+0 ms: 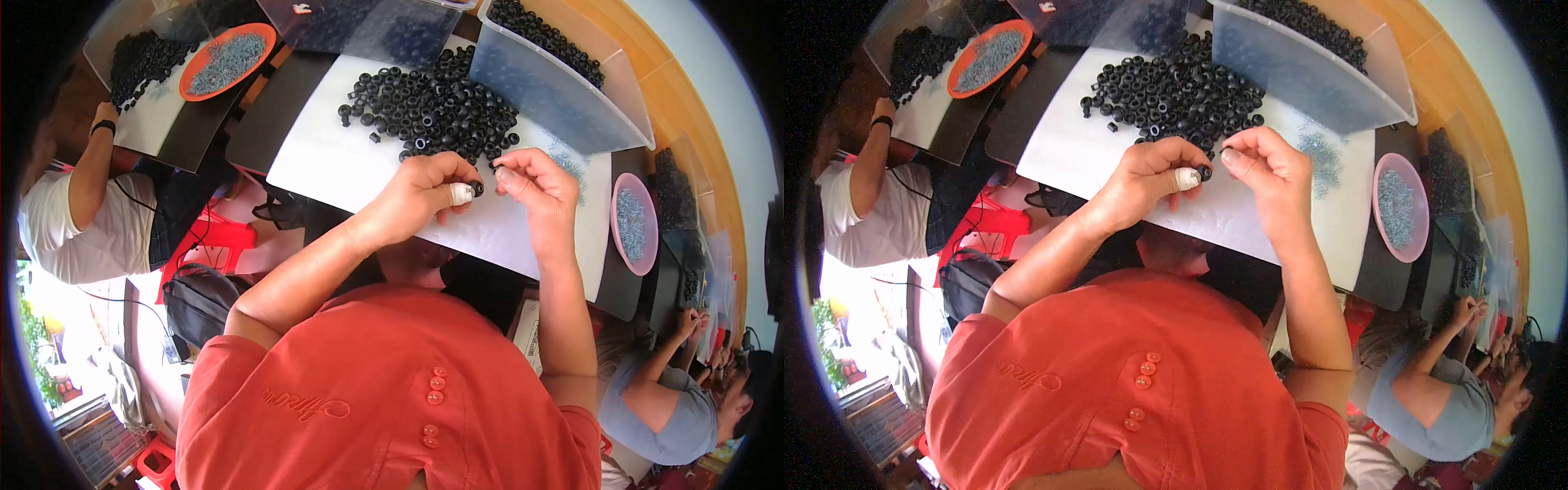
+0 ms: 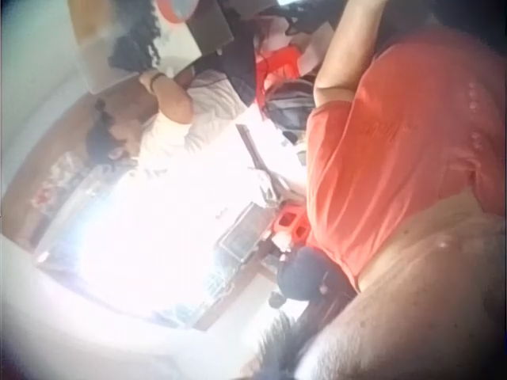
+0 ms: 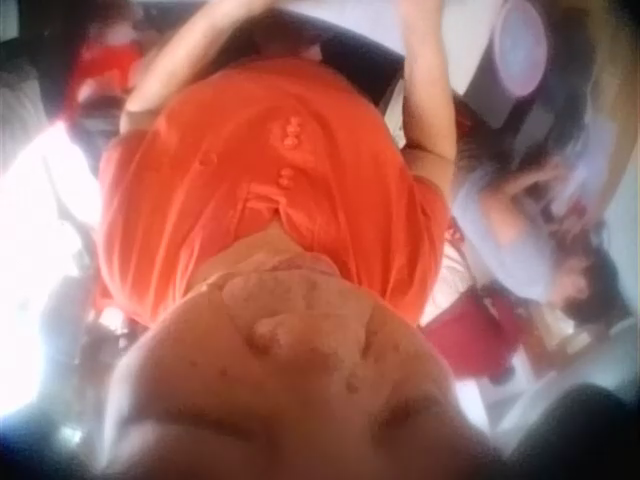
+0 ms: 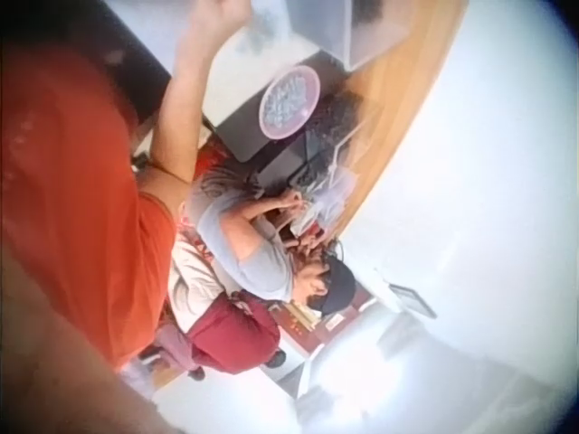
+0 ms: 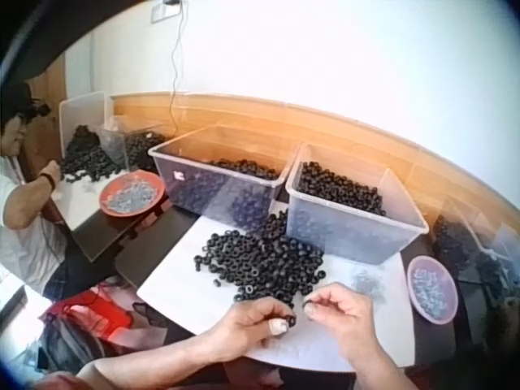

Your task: The person assembles plastic components by picking up black plastic pieces from the table and fitting small parts into them by hand.

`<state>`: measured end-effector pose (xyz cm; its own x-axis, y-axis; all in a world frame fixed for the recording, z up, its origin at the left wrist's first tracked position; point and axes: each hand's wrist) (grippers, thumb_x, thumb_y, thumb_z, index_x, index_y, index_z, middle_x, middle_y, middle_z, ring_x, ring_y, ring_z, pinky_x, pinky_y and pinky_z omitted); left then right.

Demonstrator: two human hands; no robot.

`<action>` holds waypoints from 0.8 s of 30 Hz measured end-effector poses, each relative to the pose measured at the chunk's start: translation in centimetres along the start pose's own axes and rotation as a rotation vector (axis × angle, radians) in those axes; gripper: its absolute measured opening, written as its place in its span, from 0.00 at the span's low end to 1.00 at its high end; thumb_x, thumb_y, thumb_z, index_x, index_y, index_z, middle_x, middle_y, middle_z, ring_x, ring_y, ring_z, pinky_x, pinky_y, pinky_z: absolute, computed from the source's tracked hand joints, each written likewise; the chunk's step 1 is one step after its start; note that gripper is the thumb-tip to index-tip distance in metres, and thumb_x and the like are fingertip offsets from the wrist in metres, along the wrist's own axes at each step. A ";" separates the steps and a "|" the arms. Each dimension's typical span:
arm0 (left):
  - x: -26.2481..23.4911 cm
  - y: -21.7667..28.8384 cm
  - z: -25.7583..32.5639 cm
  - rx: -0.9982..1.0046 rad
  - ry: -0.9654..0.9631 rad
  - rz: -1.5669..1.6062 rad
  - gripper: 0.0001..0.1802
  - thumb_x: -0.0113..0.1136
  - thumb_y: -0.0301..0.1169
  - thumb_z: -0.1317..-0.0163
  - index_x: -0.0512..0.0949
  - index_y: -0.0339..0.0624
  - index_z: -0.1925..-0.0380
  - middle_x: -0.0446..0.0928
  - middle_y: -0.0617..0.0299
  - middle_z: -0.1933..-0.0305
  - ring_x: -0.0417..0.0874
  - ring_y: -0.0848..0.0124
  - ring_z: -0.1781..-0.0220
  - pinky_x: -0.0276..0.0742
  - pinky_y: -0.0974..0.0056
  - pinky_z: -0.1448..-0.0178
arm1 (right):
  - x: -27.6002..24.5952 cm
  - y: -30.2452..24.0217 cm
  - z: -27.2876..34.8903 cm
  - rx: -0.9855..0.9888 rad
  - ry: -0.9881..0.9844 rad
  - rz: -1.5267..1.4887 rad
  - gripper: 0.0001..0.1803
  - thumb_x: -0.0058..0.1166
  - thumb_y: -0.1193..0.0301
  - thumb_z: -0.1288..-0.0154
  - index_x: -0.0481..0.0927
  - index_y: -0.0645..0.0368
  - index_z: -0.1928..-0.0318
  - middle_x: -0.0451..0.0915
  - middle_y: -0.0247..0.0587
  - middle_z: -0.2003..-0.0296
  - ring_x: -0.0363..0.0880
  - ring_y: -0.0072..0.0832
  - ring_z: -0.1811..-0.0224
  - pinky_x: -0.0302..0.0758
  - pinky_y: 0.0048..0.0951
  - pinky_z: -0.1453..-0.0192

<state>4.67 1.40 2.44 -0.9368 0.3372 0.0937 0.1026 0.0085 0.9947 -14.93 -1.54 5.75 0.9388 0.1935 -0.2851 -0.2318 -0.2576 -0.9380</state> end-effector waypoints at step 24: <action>-0.2 -0.4 0.1 0.013 0.070 0.169 0.06 0.60 0.23 0.36 0.78 0.34 0.61 0.80 0.63 0.68 0.76 0.79 0.71 0.72 0.71 0.72 | 2.9 1.2 1.6 0.070 0.068 -0.315 0.09 0.61 0.71 0.36 0.84 0.62 0.58 0.82 0.31 0.69 0.79 0.18 0.70 0.68 0.19 0.66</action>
<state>4.83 1.42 1.97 -0.9265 0.2689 0.2631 0.2648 -0.0306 0.9638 -12.89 0.26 3.53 0.9814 0.1889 0.0329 0.0581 -0.1295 -0.9899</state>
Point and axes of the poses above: each hand's wrist, its own z-axis away from the middle knuckle, its own x-axis out of the palm, y = z × x
